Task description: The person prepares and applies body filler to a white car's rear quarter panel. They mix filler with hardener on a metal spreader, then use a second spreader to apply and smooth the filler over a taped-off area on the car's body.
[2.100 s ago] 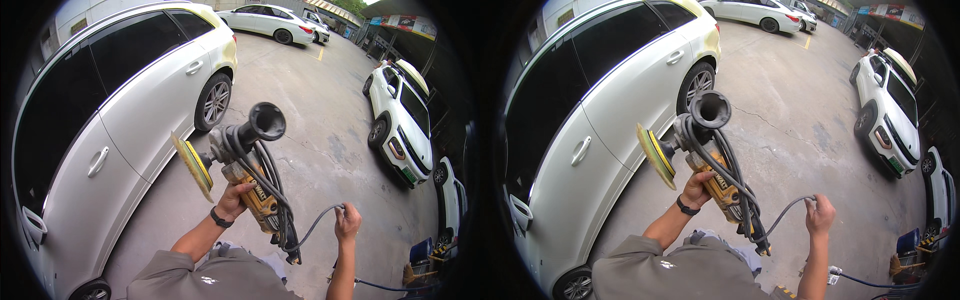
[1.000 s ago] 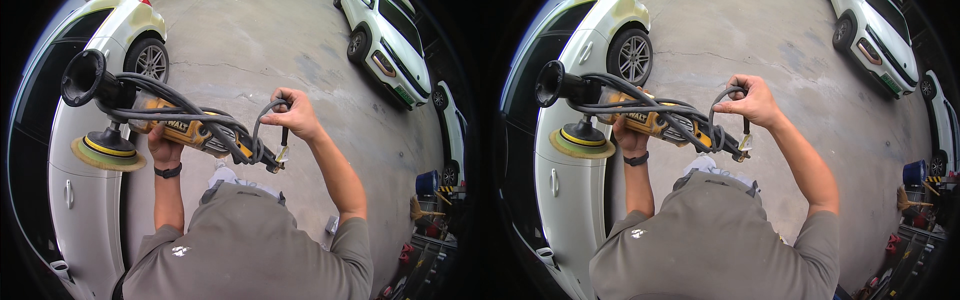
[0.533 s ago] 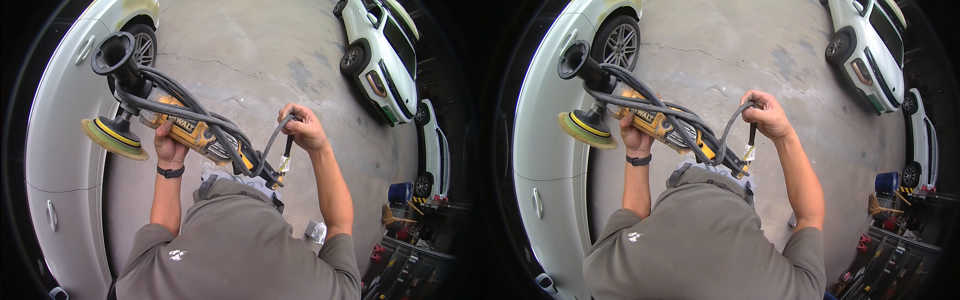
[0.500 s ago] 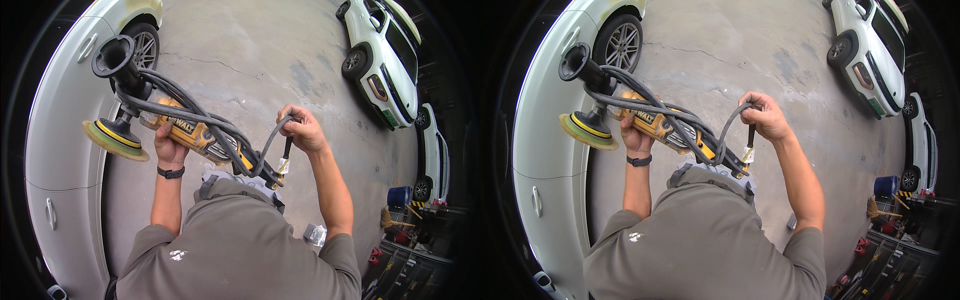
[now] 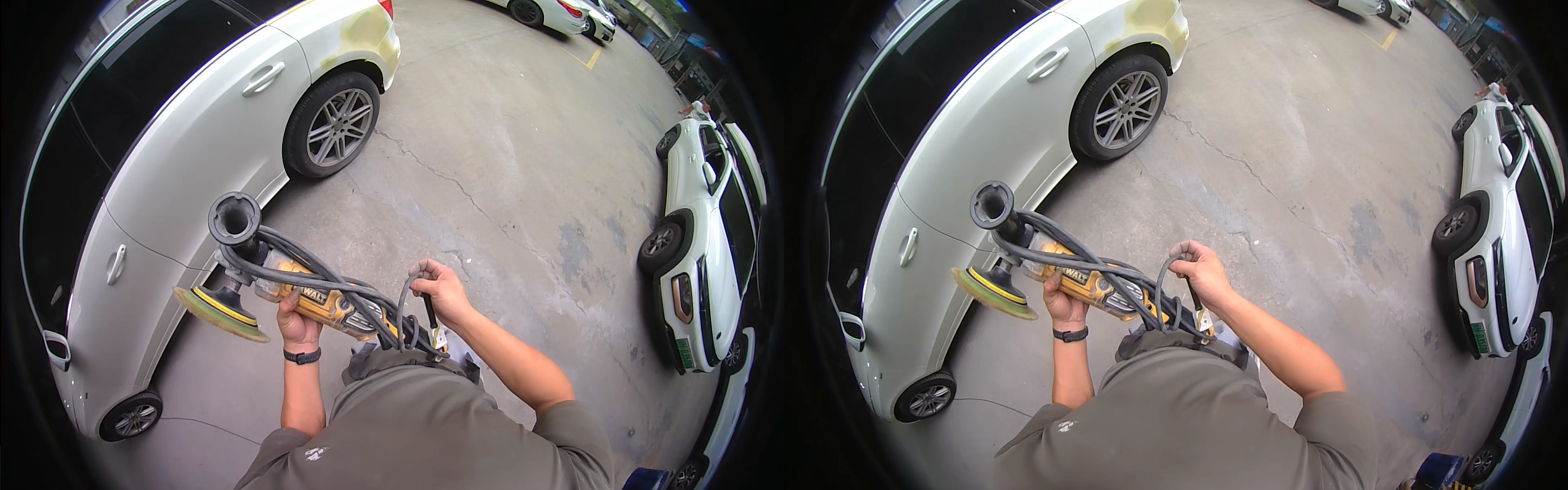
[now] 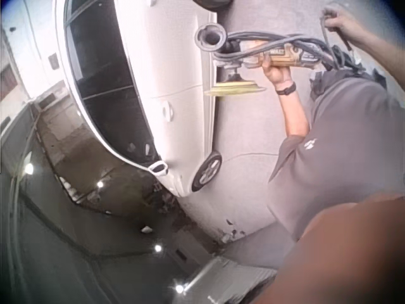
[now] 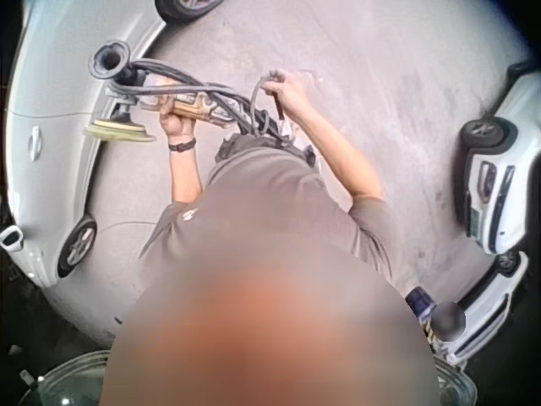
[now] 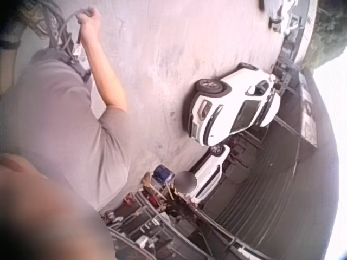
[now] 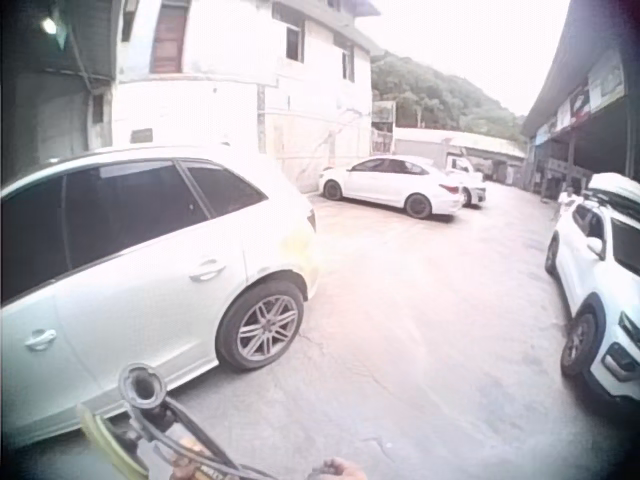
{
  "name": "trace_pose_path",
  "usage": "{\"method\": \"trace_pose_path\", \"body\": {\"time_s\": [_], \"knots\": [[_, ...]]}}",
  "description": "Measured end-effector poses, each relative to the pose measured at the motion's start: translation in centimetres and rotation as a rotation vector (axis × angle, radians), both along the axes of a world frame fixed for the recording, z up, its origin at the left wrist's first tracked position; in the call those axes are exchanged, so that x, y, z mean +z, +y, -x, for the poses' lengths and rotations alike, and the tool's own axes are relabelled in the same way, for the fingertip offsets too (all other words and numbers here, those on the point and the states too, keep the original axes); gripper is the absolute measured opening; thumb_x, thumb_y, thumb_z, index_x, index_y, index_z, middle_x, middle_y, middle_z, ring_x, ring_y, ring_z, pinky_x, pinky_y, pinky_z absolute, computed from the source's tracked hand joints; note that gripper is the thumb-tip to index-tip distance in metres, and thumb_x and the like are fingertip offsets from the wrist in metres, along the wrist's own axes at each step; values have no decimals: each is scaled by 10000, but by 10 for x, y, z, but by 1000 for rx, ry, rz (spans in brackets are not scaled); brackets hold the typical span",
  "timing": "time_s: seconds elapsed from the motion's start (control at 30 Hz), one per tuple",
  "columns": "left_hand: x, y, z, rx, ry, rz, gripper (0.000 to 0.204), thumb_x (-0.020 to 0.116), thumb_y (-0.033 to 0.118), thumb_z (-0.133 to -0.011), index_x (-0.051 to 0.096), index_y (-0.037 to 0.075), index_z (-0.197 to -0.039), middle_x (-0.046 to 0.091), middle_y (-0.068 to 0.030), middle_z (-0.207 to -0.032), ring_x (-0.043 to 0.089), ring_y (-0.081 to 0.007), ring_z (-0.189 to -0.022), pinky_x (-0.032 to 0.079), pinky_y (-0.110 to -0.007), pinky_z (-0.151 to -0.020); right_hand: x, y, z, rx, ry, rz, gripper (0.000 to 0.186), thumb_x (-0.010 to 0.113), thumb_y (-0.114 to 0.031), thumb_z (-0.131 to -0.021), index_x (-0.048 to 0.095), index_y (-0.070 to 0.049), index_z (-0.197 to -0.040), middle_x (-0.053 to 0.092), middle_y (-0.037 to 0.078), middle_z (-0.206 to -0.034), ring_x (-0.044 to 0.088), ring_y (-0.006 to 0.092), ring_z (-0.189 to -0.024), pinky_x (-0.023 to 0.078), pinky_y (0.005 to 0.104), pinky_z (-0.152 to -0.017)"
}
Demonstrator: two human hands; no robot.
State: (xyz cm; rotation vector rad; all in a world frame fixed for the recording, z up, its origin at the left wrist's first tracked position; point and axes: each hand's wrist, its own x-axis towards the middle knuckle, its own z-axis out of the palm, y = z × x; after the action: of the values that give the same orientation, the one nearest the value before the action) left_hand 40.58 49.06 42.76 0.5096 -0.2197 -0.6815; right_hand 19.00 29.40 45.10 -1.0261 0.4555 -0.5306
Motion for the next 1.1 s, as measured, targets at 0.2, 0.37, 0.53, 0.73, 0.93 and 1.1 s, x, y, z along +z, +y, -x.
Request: {"method": "trace_pose_path", "body": {"time_s": [0.2, 0.37, 0.53, 0.73, 0.93, 1.1], "knots": [[32, 14, 21, 168, -127, -147, 583, 722, 177, -840, 576, 29, -1385, 696, -114, -1272, 692, -287, -1153, 565, -476, -1056, -34, -32, -5, 408, 225, -113, 392, 590, -441, -1087, 621, -79, -940, 524, -39, -831, 445, 78, -767, 406, 260, -723], [57, 14, 42, 339, -141, -274, 585, 712, 167, -829, 578, 35, -1383, 690, -111, -1269, 679, -288, -1167, 553, -479, -1069, -59, -50, 8, 646, 284, 191, 529, 492, -537, -1098, 578, -22, -1014, 569, 88, -876, 520, 222, -796, 459, 388, -799], [72, 15, 50, 365, -224, -335, 585, 706, 178, -858, 554, 33, -1404, 681, -115, -1278, 674, -292, -1166, 547, -474, -1064, -65, -45, 25, 731, 344, 775, 547, 438, -479, -1111, 508, 59, -1183, 571, 310, -1159, 542, 454, -1116, 430, 522, -979], [90, 14, 53, 306, -263, -396, 612, 691, 118, -848, 526, 25, -1429, 676, -107, -1284, 672, -275, -1179, 528, -457, -1097, -37, -43, 40, 801, 401, 906, 630, 472, -516, -1079, 508, 82, -1275, 570, 334, -1239, 607, 487, -1129, 481, 554, -1009], [107, 7, 65, 287, -223, -466, 577, 695, 120, -868, 530, 2, -1408, 672, -120, -1284, 665, -287, -1183, 519, -459, -1102, -8, -31, 69, 875, 461, 874, 686, 666, -484, -957, 460, 105, -1241, 625, 363, -1205, 651, 497, -1104, 530, 519, -938], [116, 4, 67, 230, -252, -479, 585, 669, 81, -874, 515, 9, -1433, 650, -118, -1313, 645, -281, -1218, 504, -443, -1120, 1, -12, 91, 581, 446, 900, 579, 771, -428, -884, 618, 88, -1098, 711, 289, -971, 699, 469, -955, 555, 523, -848]]}}
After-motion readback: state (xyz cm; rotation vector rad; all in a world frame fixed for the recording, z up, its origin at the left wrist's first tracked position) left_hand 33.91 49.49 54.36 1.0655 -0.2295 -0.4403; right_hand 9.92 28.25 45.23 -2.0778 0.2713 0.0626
